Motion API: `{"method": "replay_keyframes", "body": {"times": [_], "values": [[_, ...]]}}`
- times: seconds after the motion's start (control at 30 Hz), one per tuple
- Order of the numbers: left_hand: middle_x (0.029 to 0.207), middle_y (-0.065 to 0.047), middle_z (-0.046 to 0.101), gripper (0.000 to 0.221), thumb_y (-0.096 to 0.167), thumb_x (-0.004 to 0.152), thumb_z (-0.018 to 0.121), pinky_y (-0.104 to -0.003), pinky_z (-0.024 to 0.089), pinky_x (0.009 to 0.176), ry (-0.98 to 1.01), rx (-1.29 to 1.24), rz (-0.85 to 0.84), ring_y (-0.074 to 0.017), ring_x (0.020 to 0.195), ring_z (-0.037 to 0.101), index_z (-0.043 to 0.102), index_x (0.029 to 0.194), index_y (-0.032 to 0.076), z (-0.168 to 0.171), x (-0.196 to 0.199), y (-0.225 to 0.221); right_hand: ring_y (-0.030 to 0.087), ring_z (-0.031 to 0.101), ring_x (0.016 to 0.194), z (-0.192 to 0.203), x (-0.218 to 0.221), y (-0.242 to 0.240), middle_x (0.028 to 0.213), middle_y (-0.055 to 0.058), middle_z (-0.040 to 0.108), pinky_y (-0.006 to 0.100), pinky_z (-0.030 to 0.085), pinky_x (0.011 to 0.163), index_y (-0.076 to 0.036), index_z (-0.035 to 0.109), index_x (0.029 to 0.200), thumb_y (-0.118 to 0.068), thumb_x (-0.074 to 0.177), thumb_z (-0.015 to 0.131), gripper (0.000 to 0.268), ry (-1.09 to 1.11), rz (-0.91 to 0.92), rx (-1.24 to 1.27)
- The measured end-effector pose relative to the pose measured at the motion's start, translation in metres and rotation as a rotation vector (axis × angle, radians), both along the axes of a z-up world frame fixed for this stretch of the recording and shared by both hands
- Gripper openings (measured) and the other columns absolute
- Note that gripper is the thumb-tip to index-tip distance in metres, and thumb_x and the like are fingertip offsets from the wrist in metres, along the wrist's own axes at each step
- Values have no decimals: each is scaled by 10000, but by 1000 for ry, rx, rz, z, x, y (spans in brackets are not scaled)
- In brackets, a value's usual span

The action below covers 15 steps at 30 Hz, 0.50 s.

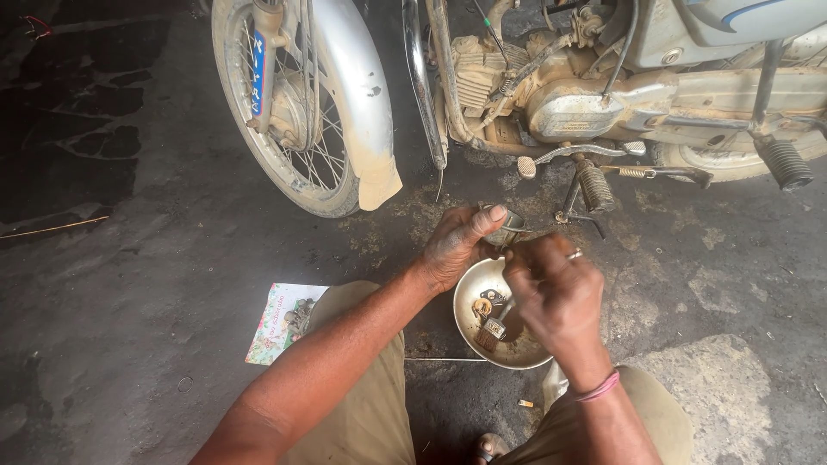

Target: Cleaning and reassembling a motorcycle carburetor.

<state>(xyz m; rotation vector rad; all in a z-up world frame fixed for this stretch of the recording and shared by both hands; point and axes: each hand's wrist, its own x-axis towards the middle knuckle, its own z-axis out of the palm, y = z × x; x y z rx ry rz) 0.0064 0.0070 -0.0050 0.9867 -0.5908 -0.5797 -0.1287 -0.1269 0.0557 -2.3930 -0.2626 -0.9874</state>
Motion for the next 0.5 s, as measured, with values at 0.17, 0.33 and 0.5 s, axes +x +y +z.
{"method": "replay_keyframes", "body": {"times": [0.17, 0.33, 0.5], "values": [[996, -158, 702, 506, 542, 966, 663, -314, 652, 758, 55, -64, -9, -189, 889, 736, 647, 1021, 40, 13, -7, -2, 116, 687, 683, -2, 0, -6, 842, 33, 719, 292, 590, 591, -51, 713, 890, -49, 954, 693, 67, 130, 60, 376], [1024, -192, 727, 464, 532, 985, 661, -281, 628, 738, 190, -168, 9, -177, 871, 727, 599, 1056, 78, 11, -3, 1, 140, 679, 834, -3, 1, -1, 943, 53, 678, 292, 589, 708, -48, 656, 942, -15, 978, 700, 65, -190, 51, 159], [1038, -195, 728, 496, 524, 991, 664, -284, 630, 748, 184, -185, -23, -190, 903, 730, 603, 1077, 40, 18, -5, 1, 187, 672, 805, 16, -6, 10, 910, 72, 657, 346, 550, 664, -46, 682, 930, 1, 867, 770, 118, -268, -16, -31]]}}
